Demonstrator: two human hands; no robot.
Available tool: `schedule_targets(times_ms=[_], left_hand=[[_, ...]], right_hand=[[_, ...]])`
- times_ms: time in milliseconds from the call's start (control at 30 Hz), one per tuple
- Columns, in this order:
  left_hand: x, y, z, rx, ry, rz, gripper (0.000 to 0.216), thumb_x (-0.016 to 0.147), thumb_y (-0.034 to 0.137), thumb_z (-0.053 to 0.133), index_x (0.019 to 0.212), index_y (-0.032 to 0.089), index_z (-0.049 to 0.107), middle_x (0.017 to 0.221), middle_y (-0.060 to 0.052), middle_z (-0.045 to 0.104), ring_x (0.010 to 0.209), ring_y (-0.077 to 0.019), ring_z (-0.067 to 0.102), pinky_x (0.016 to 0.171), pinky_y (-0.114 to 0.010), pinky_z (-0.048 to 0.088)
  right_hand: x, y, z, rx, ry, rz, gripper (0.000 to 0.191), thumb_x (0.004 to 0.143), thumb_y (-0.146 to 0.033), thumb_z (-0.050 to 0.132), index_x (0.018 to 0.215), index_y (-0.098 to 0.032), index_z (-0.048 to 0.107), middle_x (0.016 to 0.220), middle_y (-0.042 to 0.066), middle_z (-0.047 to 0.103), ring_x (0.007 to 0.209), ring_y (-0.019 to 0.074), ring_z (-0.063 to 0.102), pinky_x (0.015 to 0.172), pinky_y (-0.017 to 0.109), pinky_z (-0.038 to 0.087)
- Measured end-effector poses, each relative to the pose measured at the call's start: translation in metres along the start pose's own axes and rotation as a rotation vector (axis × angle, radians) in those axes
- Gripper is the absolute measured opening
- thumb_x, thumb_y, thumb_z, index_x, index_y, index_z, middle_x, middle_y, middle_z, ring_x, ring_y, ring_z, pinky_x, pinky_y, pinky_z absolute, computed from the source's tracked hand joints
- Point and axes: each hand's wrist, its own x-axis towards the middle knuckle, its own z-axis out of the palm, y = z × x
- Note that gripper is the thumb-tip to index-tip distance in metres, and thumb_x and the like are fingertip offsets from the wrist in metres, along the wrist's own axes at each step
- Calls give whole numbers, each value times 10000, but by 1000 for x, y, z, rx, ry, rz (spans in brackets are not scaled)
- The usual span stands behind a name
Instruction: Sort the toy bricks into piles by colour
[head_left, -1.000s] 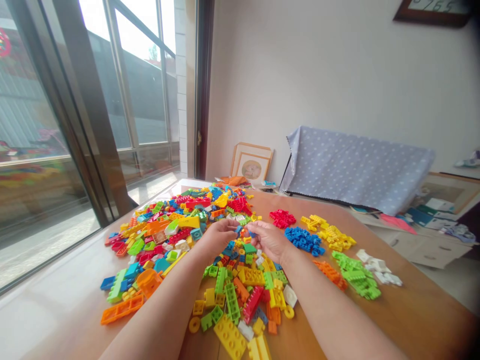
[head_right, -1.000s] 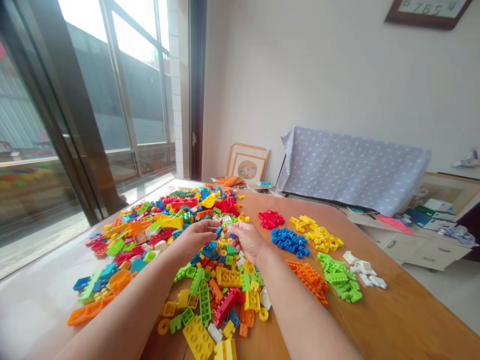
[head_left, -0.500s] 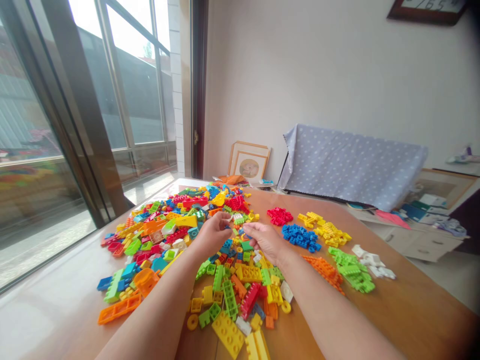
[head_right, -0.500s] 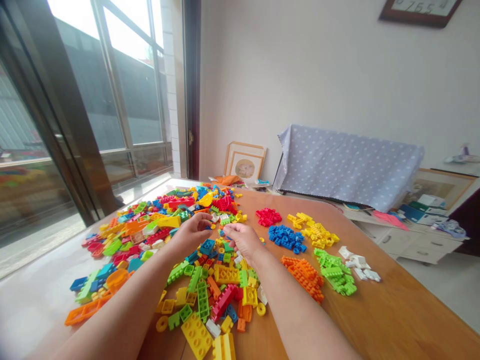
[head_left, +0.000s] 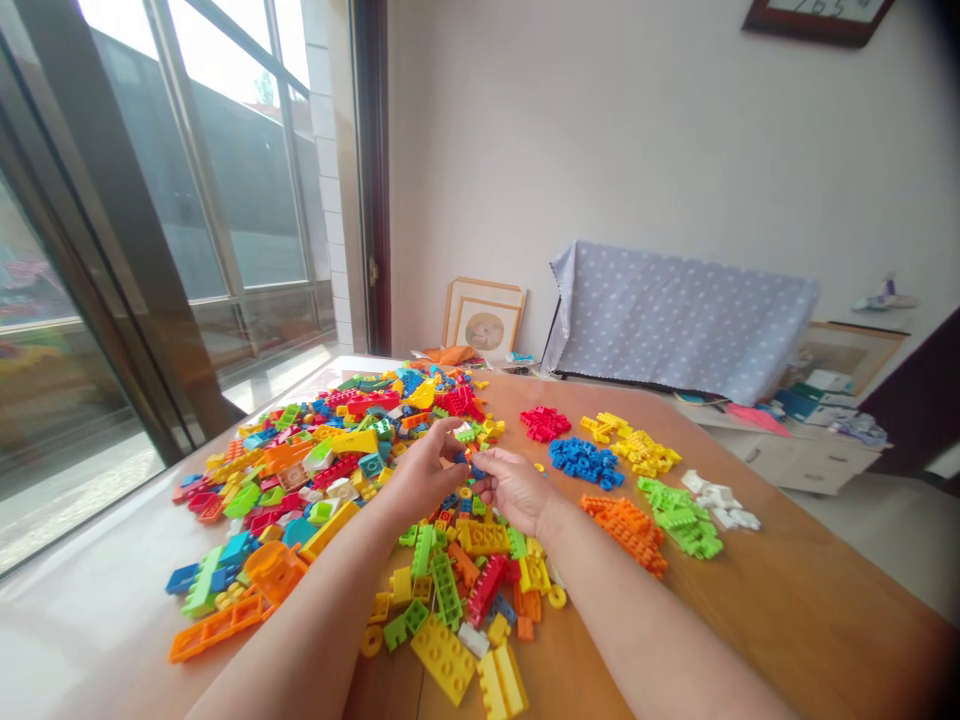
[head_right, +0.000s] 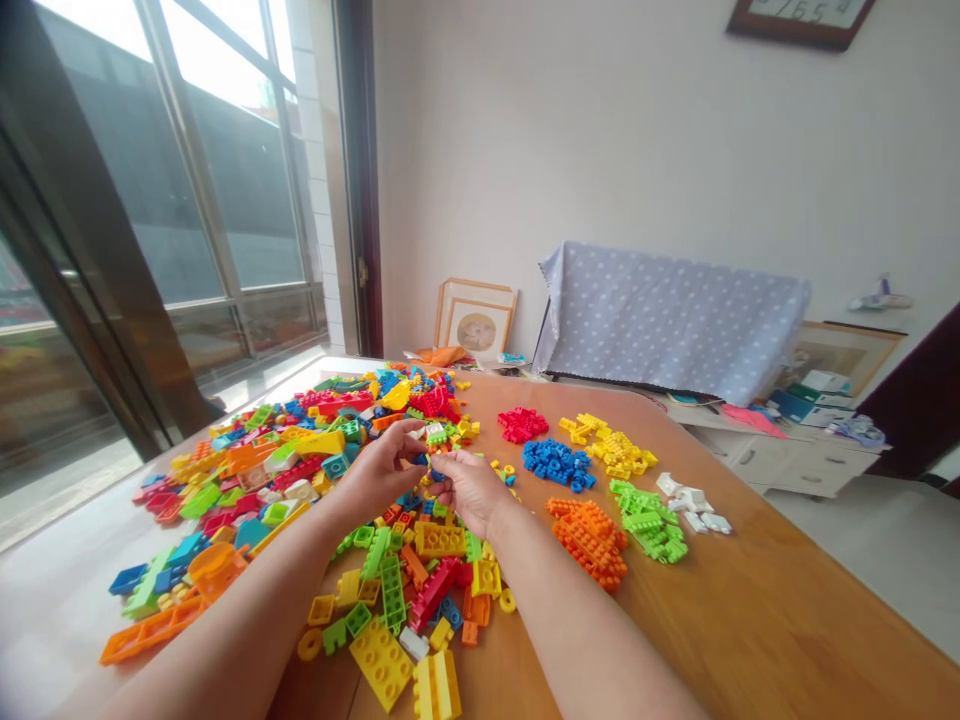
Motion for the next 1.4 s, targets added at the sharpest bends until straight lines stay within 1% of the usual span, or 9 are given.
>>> schedule_targets(times_ms=[233,500,633,833,933,1000,1100,1233,1400], left_hand=[[-3,8,8,-19,-90,44,691,790,200,650,1452,228,454,1181,-94,728,966,-201,691,852,-326,522],[-4,11,15,-25,-170,68,623,854,285,613,1447,205,437,1243,-130,719,1036,-229,708,912,-380,542],[-3,9,12,63,-149,76,579,875,325,598,1427,209,468,1251,-131,707,1148,-255,677,974,-419,534],[-1,1,6,143,-94,44,472,893,420,576,1309,197,566,1206,-117,724,1135,-266,688,955,-386,555],[1,-6,6,191,-80,45,421,894,443,573,1245,215,613,1207,-90,731,1112,-258,694,929,-351,552],[3,-10,6,215,-66,44,399,893,454,567,1216,228,633,1193,-72,739,1083,-252,701,898,-333,552],[4,-13,7,241,-54,41,377,887,468,564,1169,235,658,1133,-56,757,1030,-248,711,853,-318,550],[4,-13,6,277,-43,34,385,883,479,566,1160,234,677,1092,-56,768,984,-248,717,827,-312,548],[2,-13,4,303,-76,23,396,915,476,527,1192,232,668,1132,-69,760,1018,-257,716,843,-315,554]], right_hand=[[-5,4,-2,10,-82,16,287,769,-333,853,908,-157,674,761,18,700,597,109,641,496,188,439],[-17,2,-13,-83,1,-45,236,775,-293,834,878,-151,675,686,1,662,585,105,630,479,172,434],[-29,-15,-24,-212,46,-137,252,781,-312,820,913,-151,679,734,21,694,610,122,648,487,188,452],[-41,-64,-79,-464,293,-325,248,832,-326,748,1010,-169,675,782,26,713,650,133,663,513,191,445],[-42,-79,-124,-737,563,-279,309,903,-380,651,1135,-177,642,804,30,711,667,148,675,516,203,444],[-41,-82,-153,-814,626,-248,290,899,-330,629,1134,-160,634,829,42,714,682,160,684,524,215,448],[-37,-83,-187,-932,648,-176,155,814,-245,678,946,-164,683,721,12,694,634,161,668,557,230,453],[-31,-83,-205,-1095,649,-88,113,659,-182,768,634,-190,659,499,-19,583,571,165,608,566,244,413],[-24,-82,-203,-1208,660,-100,182,573,-142,821,570,-202,649,500,6,585,603,186,604,587,267,407]])
